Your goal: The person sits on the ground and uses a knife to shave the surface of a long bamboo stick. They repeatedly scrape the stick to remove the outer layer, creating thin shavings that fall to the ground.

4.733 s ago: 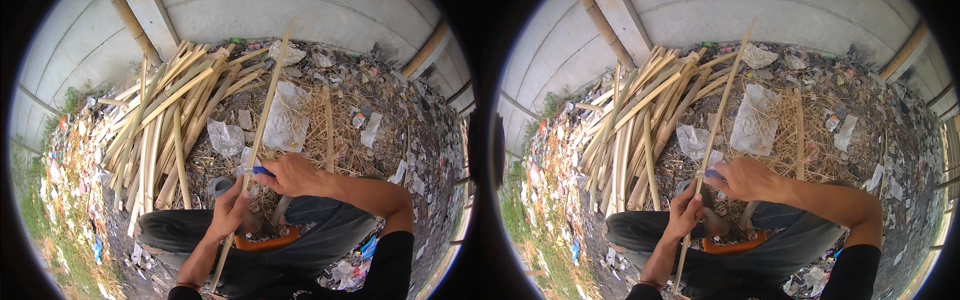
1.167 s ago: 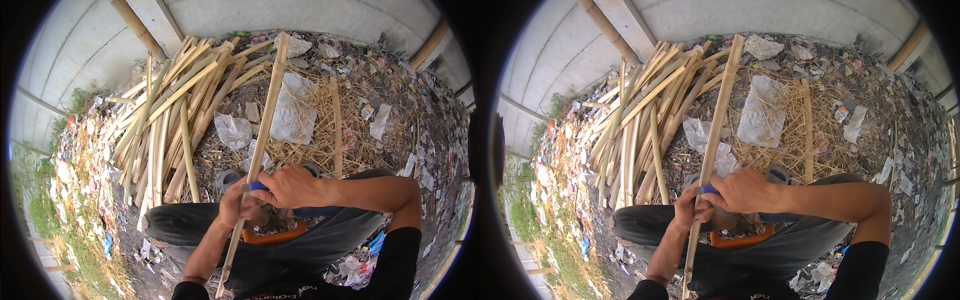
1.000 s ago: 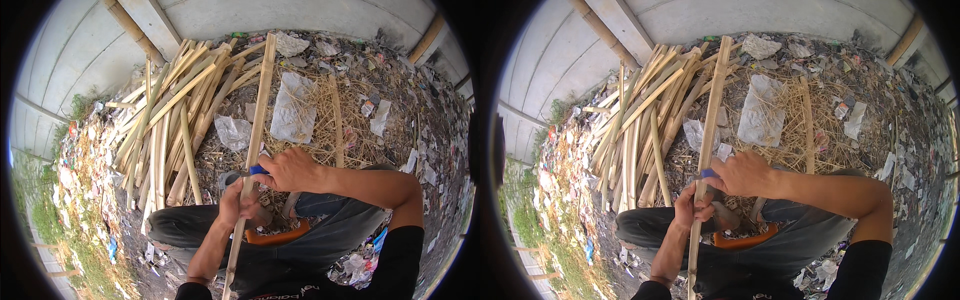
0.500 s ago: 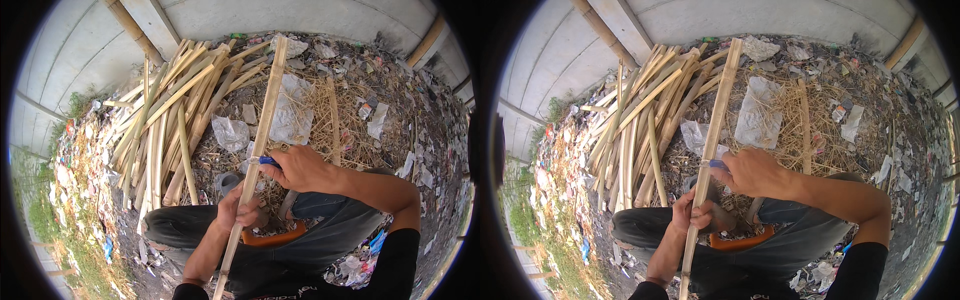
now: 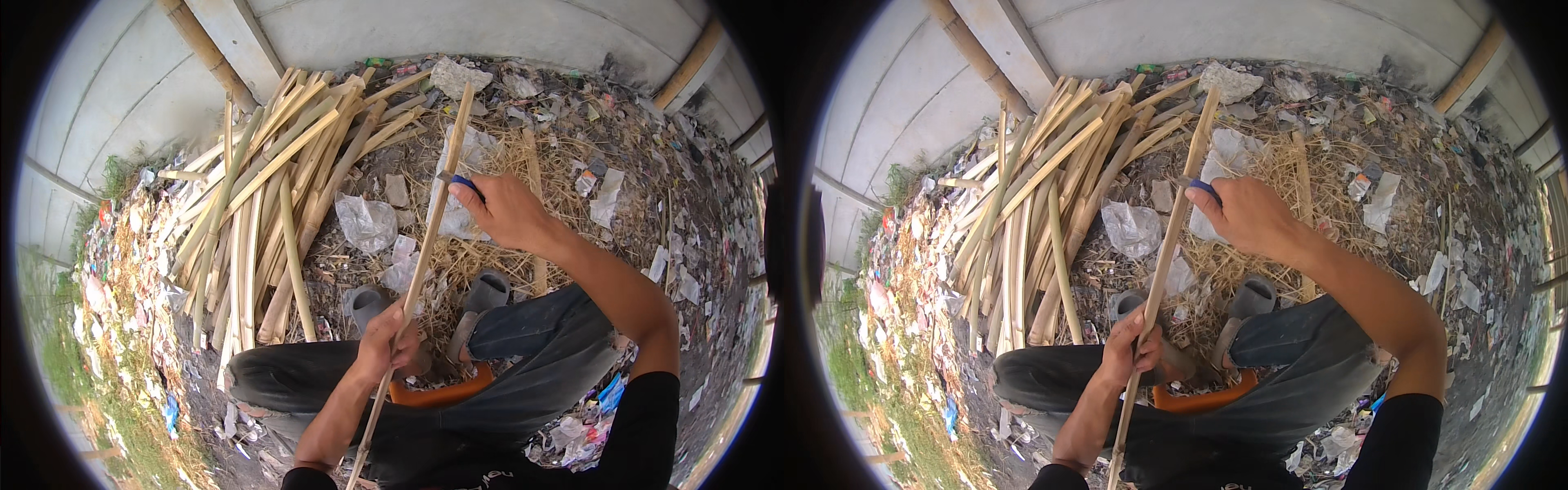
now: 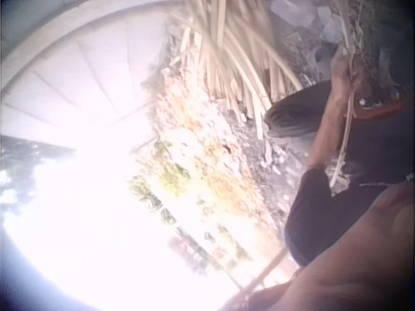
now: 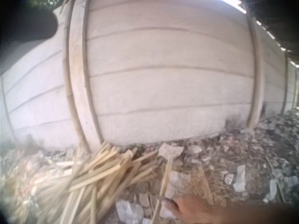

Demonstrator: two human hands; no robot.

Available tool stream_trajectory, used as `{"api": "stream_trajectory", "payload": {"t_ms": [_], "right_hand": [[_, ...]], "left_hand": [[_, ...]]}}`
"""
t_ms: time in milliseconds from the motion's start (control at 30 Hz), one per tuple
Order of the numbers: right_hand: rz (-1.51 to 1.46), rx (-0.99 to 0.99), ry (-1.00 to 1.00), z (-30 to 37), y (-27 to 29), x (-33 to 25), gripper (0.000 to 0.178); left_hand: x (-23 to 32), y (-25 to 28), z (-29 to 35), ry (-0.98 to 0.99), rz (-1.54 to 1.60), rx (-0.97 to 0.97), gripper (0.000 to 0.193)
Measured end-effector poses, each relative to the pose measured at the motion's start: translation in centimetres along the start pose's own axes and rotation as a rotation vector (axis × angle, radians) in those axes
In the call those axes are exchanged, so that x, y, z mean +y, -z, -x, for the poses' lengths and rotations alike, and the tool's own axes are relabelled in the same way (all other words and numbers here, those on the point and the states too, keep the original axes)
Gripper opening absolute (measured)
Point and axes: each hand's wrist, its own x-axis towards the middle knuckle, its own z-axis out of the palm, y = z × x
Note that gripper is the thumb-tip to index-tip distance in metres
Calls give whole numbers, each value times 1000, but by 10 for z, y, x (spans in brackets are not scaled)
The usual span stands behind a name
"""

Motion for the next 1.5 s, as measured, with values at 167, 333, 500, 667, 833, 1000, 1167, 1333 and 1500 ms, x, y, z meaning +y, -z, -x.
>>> {"api": "stream_trajectory", "payload": {"t_ms": [167, 333, 500, 667, 833, 1000, 1167, 1333, 1500], "right_hand": [[-2, -263, 210, 63, -48, -55, 57], [3, -123, 148, 26, -48, -35, 59], [-17, 29, 76, -8, -15, 5, 63], [-20, -172, 379, 56, -63, -44, 57], [48, -59, 383, 31, -58, -37, 55], [54, 271, -24, -39, 13, 35, 66], [-59, 234, -56, -23, 21, 26, 66], [-25, -47, 298, 41, -41, -39, 54], [44, -191, 401, 49, -63, -48, 58]], "left_hand": [[4, 5, -8, -92, -190, 58, 62], [1, 8, 2, -126, -221, 126, 65], [1, -2, 4, -154, -213, 76, 68], [-3, 11, -5, -190, -77, 12, 69], [9, 7, -2, -213, -22, 20, 70], [-1, 3, 7, -162, -104, -50, 72], [-6, 6, 3, -214, -160, -31, 65], [5, 9, -3, -289, -195, 19, 70], [-1, 19, -3, -331, -218, 29, 75]]}}
